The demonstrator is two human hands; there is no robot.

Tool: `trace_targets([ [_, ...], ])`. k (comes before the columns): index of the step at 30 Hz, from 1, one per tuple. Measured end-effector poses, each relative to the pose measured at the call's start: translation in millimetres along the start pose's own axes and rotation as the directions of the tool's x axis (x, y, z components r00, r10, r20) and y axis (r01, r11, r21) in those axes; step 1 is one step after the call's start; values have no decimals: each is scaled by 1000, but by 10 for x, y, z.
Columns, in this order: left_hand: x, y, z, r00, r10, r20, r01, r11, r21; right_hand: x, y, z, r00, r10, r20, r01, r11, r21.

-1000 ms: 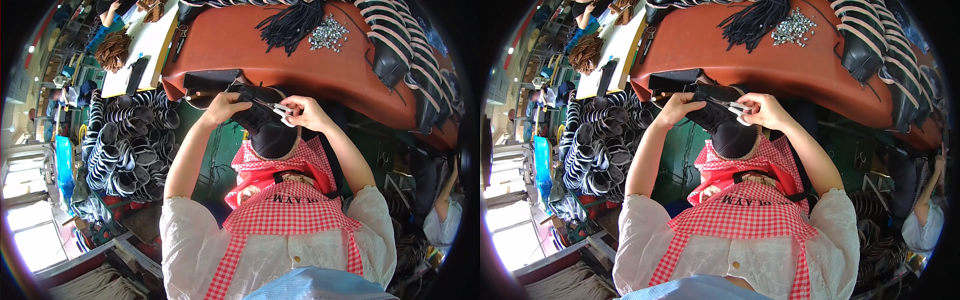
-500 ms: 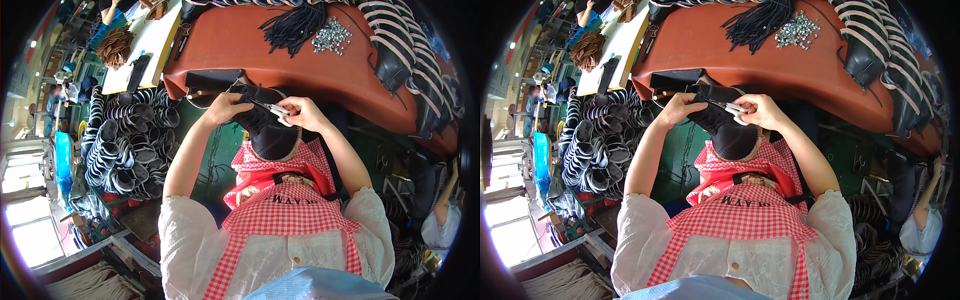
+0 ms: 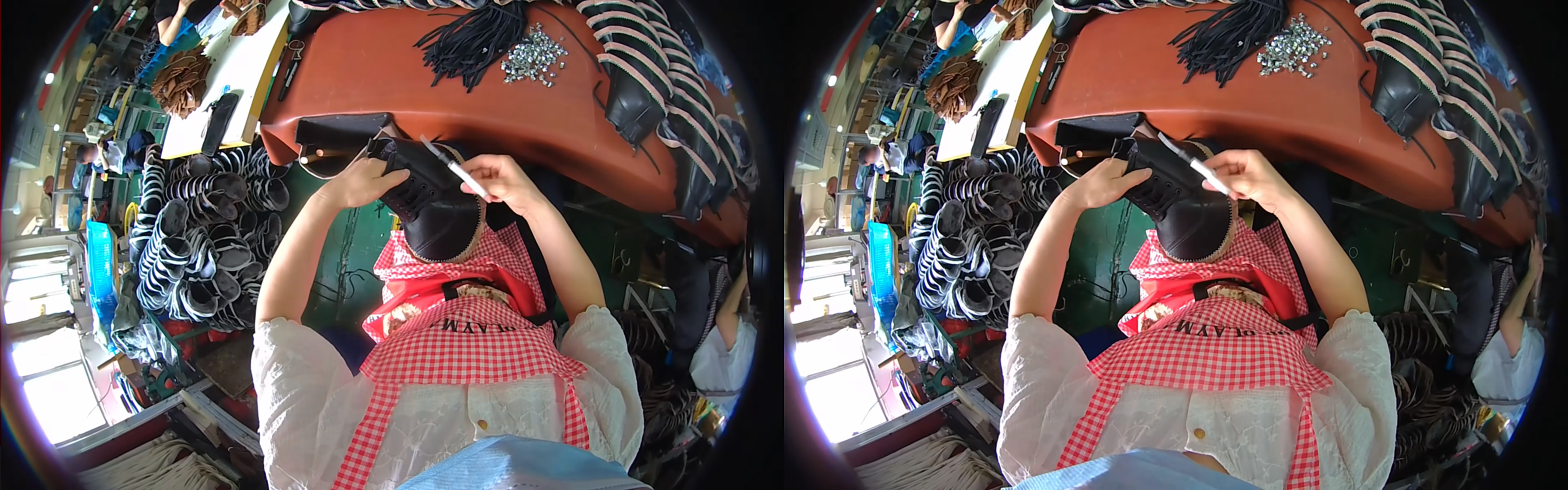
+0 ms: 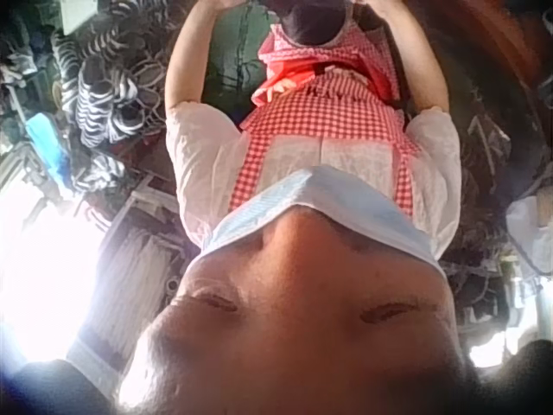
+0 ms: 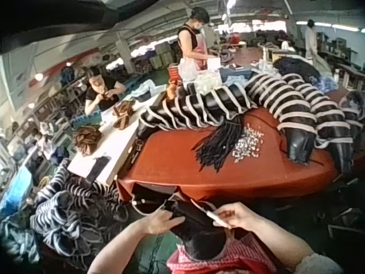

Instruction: The person is lacing up black leather boots at a workbench in a shoe factory.

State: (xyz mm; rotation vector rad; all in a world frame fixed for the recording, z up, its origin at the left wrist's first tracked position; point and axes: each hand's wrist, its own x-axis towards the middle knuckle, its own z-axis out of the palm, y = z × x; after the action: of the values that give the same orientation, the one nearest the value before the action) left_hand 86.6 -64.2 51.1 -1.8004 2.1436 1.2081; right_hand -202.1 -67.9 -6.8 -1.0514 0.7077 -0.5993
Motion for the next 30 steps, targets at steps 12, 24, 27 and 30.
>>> trace_targets([
  [12,-121,143,147,930,29,-367,-363,-89,-928,-696,-249,48,841,-393,-372,471,870,145],
  [24,74,569,466,794,-120,-596,-592,-380,-711,-451,17,736,945,-234,-227,267,955,129],
  [27,90,627,538,772,-169,-613,-619,-418,-665,-424,62,751,955,-194,-223,221,970,103],
  [30,82,732,567,740,-203,-642,-660,-407,-632,-423,22,762,955,-156,-251,181,980,82],
])
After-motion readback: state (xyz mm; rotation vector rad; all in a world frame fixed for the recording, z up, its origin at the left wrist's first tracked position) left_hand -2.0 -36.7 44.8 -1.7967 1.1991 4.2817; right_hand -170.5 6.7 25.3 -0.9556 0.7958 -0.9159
